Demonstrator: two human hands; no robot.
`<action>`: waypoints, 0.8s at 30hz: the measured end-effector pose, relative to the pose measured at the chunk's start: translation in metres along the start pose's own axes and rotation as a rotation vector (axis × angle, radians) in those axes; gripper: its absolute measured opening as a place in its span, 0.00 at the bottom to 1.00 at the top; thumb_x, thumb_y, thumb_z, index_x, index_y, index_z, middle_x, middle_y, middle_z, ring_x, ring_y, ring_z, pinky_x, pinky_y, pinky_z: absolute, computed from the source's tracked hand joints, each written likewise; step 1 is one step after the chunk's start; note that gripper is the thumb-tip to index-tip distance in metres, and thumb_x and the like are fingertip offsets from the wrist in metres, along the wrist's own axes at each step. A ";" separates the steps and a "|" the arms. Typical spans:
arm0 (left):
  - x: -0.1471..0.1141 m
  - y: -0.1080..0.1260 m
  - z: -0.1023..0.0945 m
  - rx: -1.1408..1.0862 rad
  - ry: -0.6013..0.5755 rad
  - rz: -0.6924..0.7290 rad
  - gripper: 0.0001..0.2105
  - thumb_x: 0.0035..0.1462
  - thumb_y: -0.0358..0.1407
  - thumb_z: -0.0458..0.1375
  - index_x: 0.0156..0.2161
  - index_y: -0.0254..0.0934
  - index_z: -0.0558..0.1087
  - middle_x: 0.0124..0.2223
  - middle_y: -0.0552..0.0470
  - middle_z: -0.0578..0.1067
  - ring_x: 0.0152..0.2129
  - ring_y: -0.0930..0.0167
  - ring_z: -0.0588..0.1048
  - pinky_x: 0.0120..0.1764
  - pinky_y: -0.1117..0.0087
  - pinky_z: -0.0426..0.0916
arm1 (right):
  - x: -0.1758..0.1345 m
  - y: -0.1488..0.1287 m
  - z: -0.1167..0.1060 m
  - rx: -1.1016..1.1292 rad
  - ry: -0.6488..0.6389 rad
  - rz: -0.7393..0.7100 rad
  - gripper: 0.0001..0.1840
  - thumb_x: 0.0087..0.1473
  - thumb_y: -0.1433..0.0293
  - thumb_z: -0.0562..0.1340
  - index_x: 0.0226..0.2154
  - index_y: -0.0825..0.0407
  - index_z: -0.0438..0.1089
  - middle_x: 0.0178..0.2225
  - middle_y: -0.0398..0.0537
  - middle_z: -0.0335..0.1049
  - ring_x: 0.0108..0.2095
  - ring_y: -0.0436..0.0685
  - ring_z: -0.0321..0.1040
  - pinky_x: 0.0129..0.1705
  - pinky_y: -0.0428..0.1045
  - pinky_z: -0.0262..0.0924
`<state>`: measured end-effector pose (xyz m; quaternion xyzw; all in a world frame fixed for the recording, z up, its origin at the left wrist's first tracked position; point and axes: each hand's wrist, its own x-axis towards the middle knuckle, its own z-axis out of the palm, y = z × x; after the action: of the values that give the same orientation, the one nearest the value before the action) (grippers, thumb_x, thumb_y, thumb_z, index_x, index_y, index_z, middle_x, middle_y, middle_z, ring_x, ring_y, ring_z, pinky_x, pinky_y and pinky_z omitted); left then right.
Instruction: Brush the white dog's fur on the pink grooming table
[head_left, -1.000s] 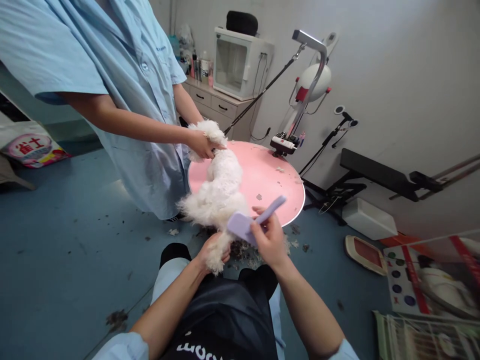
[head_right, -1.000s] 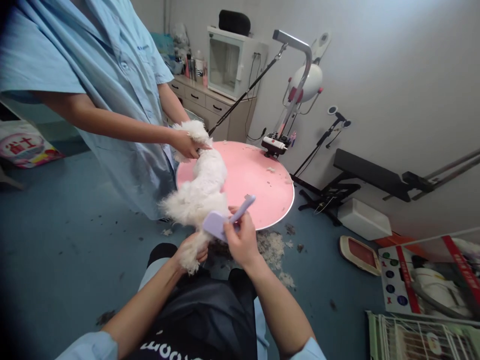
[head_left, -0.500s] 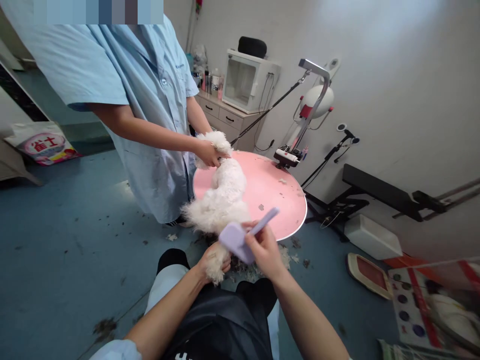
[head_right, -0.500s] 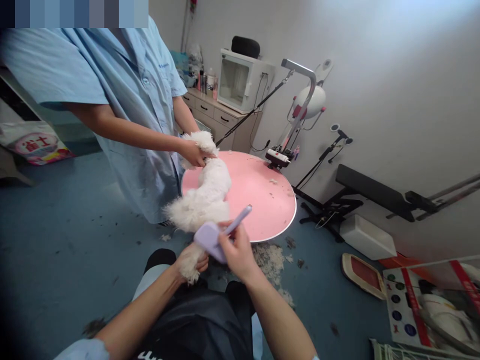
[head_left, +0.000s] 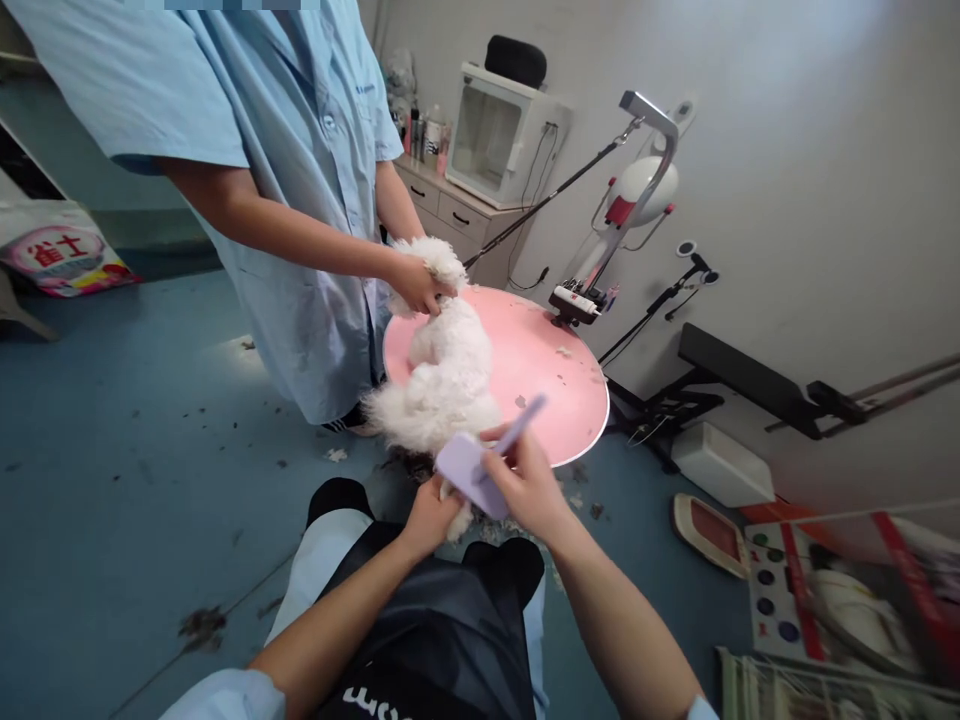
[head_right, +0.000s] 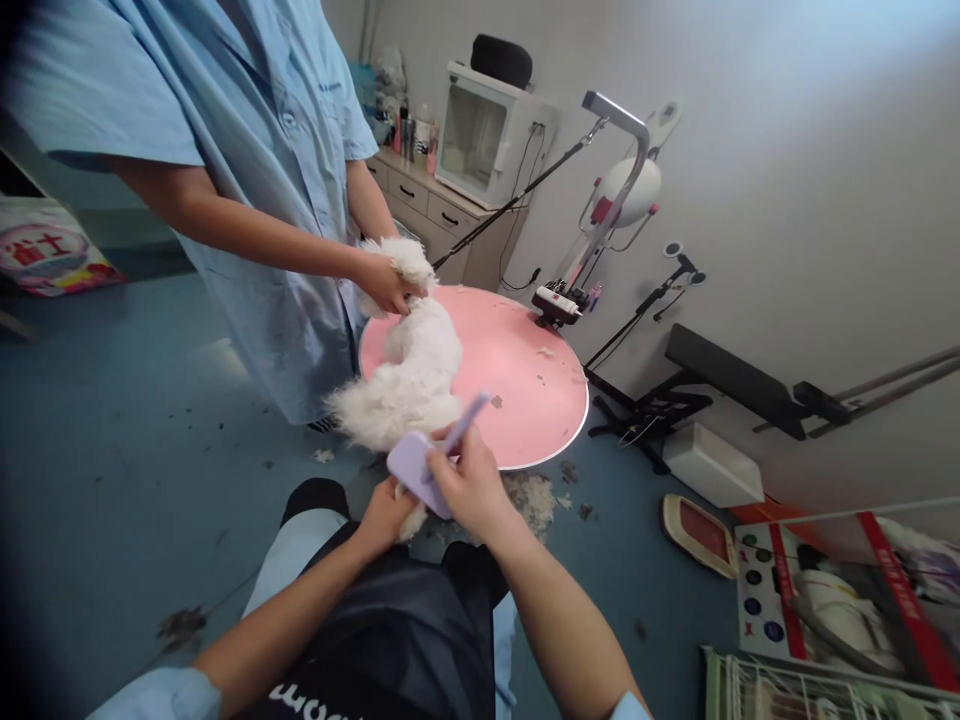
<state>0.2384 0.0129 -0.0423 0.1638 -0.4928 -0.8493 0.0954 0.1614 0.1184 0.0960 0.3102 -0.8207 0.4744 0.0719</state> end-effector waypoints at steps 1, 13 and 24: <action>0.000 0.001 0.001 0.051 0.026 0.018 0.16 0.41 0.44 0.65 0.29 0.33 0.69 0.19 0.59 0.66 0.16 0.77 0.62 0.21 0.76 0.59 | 0.000 -0.001 0.001 -0.029 -0.051 0.016 0.10 0.53 0.68 0.60 0.40 0.50 0.65 0.36 0.48 0.72 0.29 0.54 0.70 0.29 0.50 0.66; -0.007 0.009 0.003 0.239 0.085 0.118 0.11 0.43 0.36 0.61 0.33 0.33 0.73 0.24 0.56 0.72 0.21 0.74 0.67 0.27 0.74 0.64 | -0.010 0.001 0.010 -0.115 0.208 -0.147 0.10 0.53 0.68 0.60 0.40 0.50 0.63 0.41 0.52 0.69 0.44 0.61 0.69 0.42 0.56 0.66; -0.009 0.007 -0.002 0.131 0.005 0.115 0.17 0.45 0.40 0.62 0.41 0.32 0.73 0.28 0.55 0.73 0.22 0.75 0.68 0.27 0.75 0.64 | -0.014 0.009 0.015 0.001 -0.014 -0.009 0.10 0.54 0.68 0.60 0.41 0.49 0.63 0.40 0.51 0.71 0.33 0.56 0.70 0.33 0.52 0.67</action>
<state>0.2475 0.0109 -0.0357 0.1429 -0.5557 -0.8079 0.1344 0.1696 0.1152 0.0753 0.3174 -0.8195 0.4723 0.0680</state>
